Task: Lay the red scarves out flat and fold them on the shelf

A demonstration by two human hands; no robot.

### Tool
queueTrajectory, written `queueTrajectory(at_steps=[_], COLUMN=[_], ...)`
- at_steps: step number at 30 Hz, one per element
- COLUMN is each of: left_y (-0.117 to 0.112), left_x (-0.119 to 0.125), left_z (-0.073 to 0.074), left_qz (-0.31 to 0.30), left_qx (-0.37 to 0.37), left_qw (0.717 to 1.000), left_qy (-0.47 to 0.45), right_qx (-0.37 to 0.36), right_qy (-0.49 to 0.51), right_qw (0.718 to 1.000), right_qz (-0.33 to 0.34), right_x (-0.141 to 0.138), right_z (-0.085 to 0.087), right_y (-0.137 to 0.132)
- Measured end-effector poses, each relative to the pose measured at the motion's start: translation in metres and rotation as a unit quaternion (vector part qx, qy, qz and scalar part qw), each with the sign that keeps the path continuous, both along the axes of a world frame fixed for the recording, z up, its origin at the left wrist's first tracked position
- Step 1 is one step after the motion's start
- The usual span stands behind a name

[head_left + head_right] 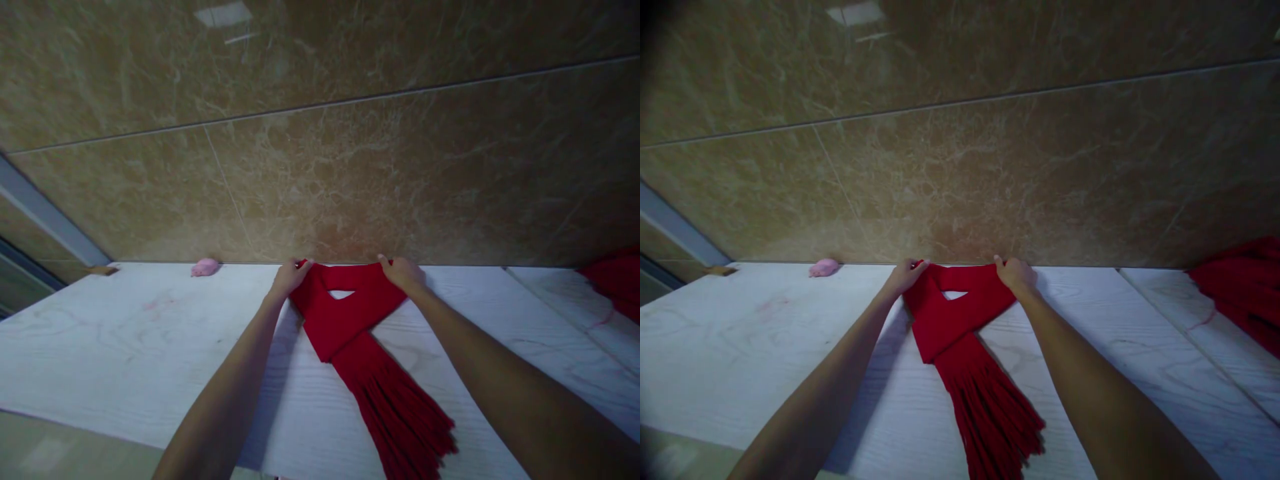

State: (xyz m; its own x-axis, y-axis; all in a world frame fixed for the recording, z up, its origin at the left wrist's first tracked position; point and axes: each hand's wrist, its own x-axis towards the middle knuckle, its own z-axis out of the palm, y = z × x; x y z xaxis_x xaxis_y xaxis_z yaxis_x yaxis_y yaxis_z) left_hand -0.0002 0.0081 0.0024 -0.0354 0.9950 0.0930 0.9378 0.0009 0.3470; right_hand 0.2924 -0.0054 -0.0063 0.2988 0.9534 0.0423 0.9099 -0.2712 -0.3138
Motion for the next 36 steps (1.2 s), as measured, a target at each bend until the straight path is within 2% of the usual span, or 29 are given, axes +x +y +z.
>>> queueTrajectory(at_steps=[8, 15, 20, 23, 25, 29, 32, 36], left_y=[-0.001, -0.006, -0.007, -0.014, -0.021, -0.031, -0.031, -0.027], left_x=[-0.004, -0.004, -0.005, 0.0, 0.01, 0.042, 0.055, 0.048], left_z=[-0.003, -0.001, 0.008, 0.018, 0.024, 0.023, 0.01, -0.013], left_qz=[0.008, 0.036, 0.043, 0.036, 0.006, -0.12, -0.19, -0.215], left_qx=[0.005, -0.033, -0.047, -0.019, 0.023, 0.056, 0.043, -0.002], left_qw=[1.0, 0.998, 0.996, 0.996, 0.995, 0.986, 0.973, 0.964], left_qy=[0.003, 0.038, 0.065, 0.083, 0.093, 0.101, 0.121, 0.155], right_qx=[-0.003, -0.016, -0.033, -0.014, 0.022, 0.06, 0.045, 0.011], right_qy=[0.013, -0.005, -0.012, -0.033, -0.058, -0.084, -0.083, -0.08], right_qw=[1.0, 0.999, 0.999, 0.999, 0.997, 0.984, 0.976, 0.967], right_qz=[-0.029, -0.027, -0.016, 0.002, 0.036, 0.142, 0.197, 0.242], right_x=[0.008, 0.005, 0.003, -0.001, -0.008, -0.034, -0.053, -0.061], right_z=[0.001, 0.004, 0.015, 0.023, 0.027, 0.027, 0.017, -0.003], right_y=[-0.008, -0.013, -0.013, -0.02, -0.025, -0.027, -0.023, -0.024])
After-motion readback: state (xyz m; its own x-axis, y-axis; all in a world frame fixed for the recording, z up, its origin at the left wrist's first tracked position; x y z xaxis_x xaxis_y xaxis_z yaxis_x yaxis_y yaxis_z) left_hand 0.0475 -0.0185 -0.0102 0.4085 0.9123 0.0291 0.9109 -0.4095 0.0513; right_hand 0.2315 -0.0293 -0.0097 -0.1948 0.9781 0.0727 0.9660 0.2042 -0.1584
